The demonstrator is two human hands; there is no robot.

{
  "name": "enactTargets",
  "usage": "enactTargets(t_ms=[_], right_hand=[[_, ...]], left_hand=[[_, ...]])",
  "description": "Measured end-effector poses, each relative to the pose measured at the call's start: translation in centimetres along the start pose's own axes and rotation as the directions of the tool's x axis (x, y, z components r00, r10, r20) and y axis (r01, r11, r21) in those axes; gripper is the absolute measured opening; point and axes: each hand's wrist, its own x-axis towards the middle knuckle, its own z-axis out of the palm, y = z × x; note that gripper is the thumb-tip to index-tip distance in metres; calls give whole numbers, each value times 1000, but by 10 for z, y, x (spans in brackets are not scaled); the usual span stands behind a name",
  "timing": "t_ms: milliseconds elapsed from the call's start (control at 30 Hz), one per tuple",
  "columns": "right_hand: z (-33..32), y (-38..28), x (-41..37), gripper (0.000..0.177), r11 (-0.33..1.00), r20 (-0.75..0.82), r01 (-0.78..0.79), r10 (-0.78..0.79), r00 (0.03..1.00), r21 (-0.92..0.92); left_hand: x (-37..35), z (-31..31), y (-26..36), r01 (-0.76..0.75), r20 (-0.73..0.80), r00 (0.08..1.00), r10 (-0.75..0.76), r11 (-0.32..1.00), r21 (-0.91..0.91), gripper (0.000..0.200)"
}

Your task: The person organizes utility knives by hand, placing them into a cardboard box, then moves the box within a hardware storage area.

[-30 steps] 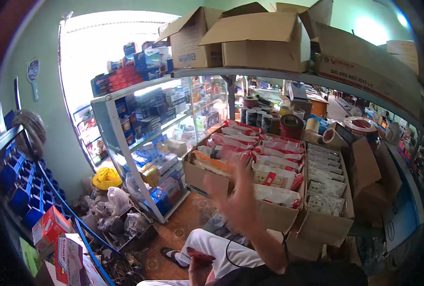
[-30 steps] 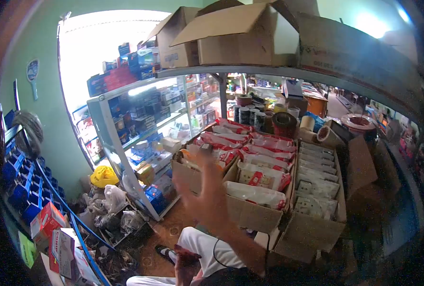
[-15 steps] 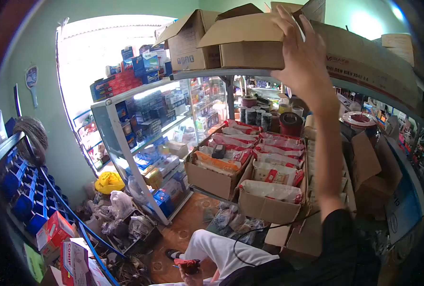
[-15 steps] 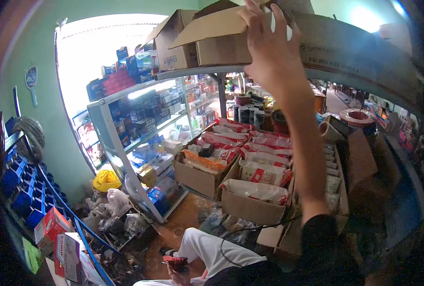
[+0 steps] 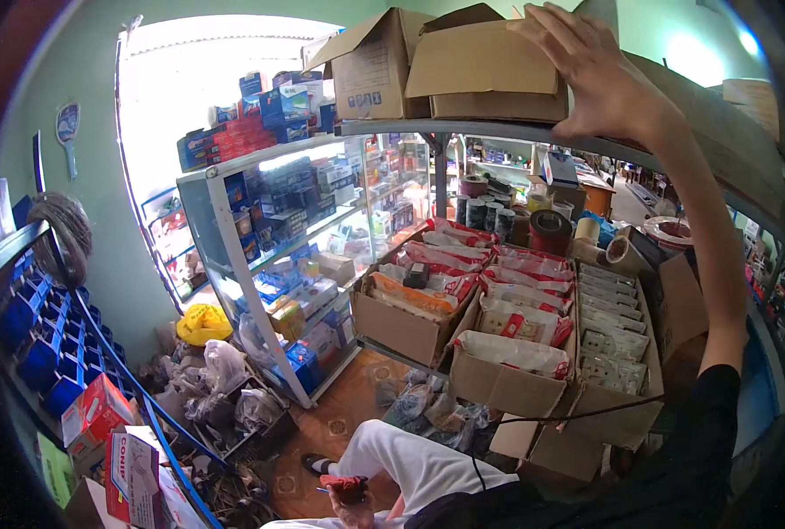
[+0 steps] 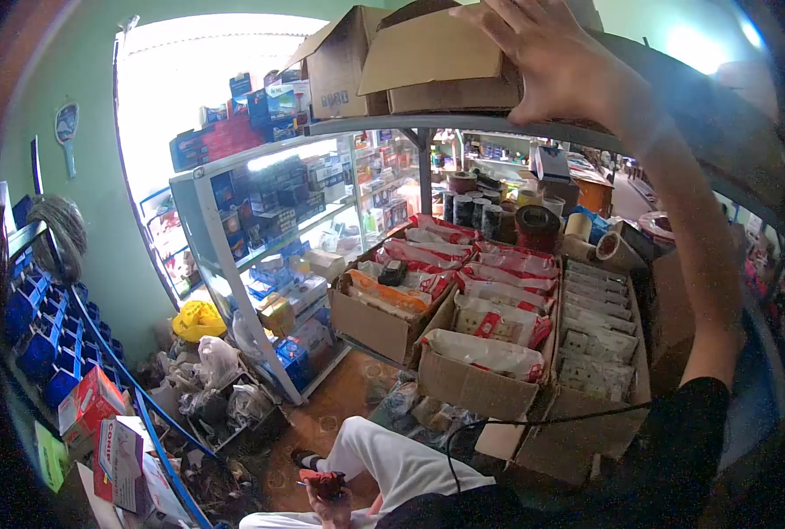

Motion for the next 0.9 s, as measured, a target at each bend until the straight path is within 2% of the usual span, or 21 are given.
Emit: enactTargets(t_ms=[33,67,133,233,367,467,567,667,767,867,900], right_hand=[[-3,2,5,117,999,62,22,-20,998,-34],[-3,4,11,117,997,124,45,-36,992,-68],[8,17,20,115,989,87,110,-102,991,-95],[11,16,23,111,981,53,147,-141,989,-129],[6,0,20,107,985,19,132,-130,991,-111],[5,0,24,105,992,121,110,-102,987,-57],[19,5,23,103,979,-59,188,-193,979,-84],[7,5,20,102,984,38,169,-167,985,-56],[16,19,17,103,986,-11,164,-164,986,-29],[22,25,19,104,994,29,104,-103,994,-40],[22,23,20,104,994,21,96,-95,995,-44]], left_hand=[[-1,0,-1,-13,-49,999,14,1000,19,39],[-5,8,0,2,-20,1000,-2,1000,-11,37],[-21,37,6,37,44,998,-34,997,-70,38],[-16,25,4,66,-168,984,-52,995,77,41],[-19,28,7,102,-176,980,-93,994,40,42],[-17,27,6,91,-178,981,-82,995,40,46],[-18,30,4,55,-173,984,-48,998,34,48],[-18,30,4,77,-224,972,-67,996,36,48],[-16,29,0,86,-276,958,-77,996,23,47],[-11,12,-1,93,-127,988,-85,994,60,48],[-14,11,1,90,-120,989,-82,994,67,48]])
